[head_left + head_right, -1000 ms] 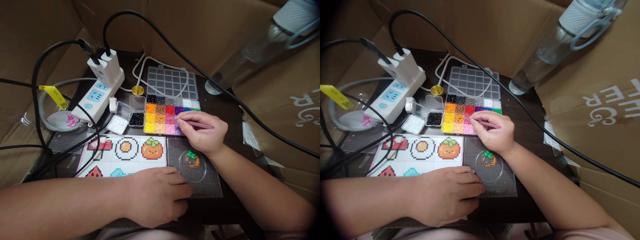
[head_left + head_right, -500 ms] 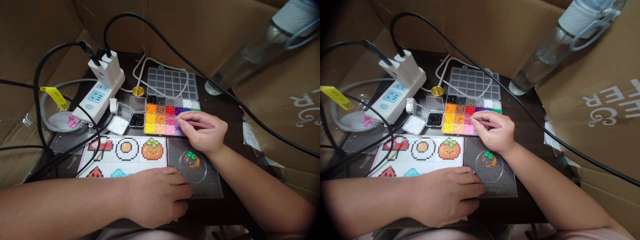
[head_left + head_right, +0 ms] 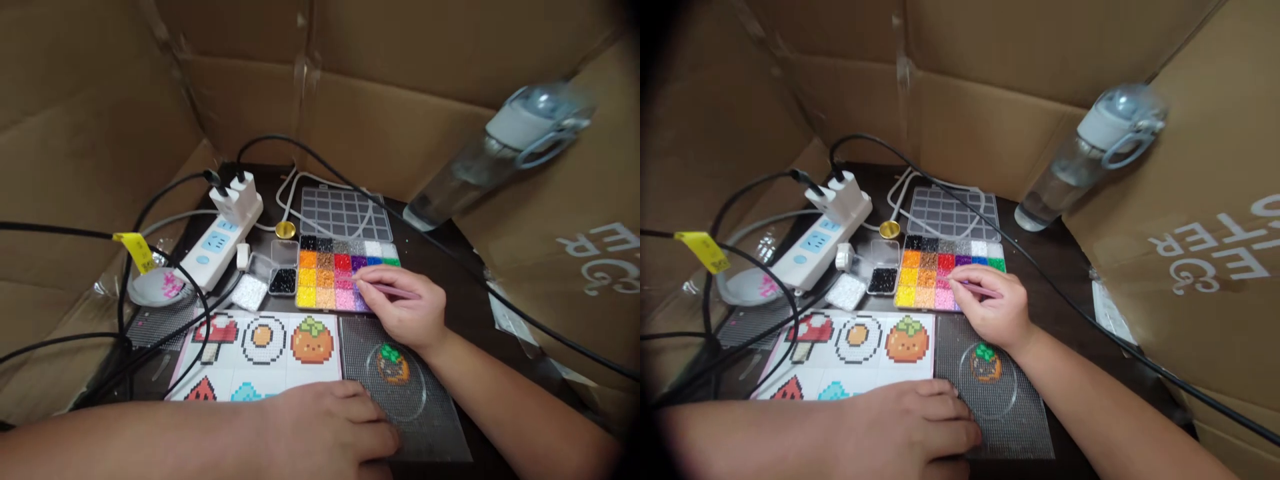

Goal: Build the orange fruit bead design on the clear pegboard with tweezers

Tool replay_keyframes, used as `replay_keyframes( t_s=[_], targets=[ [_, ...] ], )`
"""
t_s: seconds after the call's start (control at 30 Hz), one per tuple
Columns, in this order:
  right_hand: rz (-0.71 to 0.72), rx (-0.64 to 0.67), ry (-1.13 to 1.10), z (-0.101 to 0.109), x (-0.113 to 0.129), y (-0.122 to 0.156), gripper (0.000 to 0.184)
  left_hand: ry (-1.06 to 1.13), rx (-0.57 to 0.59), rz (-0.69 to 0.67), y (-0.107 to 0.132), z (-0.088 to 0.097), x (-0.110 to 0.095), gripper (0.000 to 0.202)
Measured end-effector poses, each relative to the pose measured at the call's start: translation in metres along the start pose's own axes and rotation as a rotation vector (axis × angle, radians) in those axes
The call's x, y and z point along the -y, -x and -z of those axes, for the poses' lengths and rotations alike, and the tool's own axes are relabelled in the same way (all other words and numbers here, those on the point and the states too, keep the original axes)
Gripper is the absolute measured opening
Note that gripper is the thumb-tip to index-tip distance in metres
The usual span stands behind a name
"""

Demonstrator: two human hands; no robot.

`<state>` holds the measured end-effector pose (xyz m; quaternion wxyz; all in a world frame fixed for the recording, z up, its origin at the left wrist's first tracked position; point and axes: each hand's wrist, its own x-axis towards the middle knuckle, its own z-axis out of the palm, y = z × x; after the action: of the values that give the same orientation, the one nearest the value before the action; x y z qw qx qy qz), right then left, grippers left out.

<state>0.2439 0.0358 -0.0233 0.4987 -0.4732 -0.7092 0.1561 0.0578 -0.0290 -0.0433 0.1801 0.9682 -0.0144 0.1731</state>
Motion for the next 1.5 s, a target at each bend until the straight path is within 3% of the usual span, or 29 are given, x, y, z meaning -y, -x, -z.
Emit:
replay_keyframes(
  t_s=[0.07, 0.23, 0.5, 0.9, 1.1, 1.5],
  targets=[
    [0.024, -0.010, -0.020, 0.000, 0.001, -0.002, 0.009, -0.024, -0.057, 0.062, 0.001, -0.010, 0.004, 0.033],
    [0.048, -0.029, -0.040, -0.002, 0.004, -0.004, 0.009, -0.085, -0.017, -0.010, 0.002, -0.024, 0.014, 0.031],
    [0.065, 0.020, -0.041, -0.001, 0.003, -0.006, 0.010, -0.008, -0.024, 0.019, 0.001, -0.021, 0.012, 0.030],
    [0.030, 0.105, -0.048, -0.003, 0.003, -0.006, 0.008, -0.017, -0.176, 0.073, -0.002, -0.024, 0.006, 0.034],
    [0.026, 0.116, -0.045, -0.003, 0.000, -0.004, 0.008, -0.040, -0.137, 0.068, -0.003, -0.018, 0.004, 0.031],
    [0.041, 0.112, -0.031, -0.003, 0.001, -0.004, 0.009, -0.049, -0.086, 0.018, 0.006, -0.026, 0.003, 0.027]
  ],
)
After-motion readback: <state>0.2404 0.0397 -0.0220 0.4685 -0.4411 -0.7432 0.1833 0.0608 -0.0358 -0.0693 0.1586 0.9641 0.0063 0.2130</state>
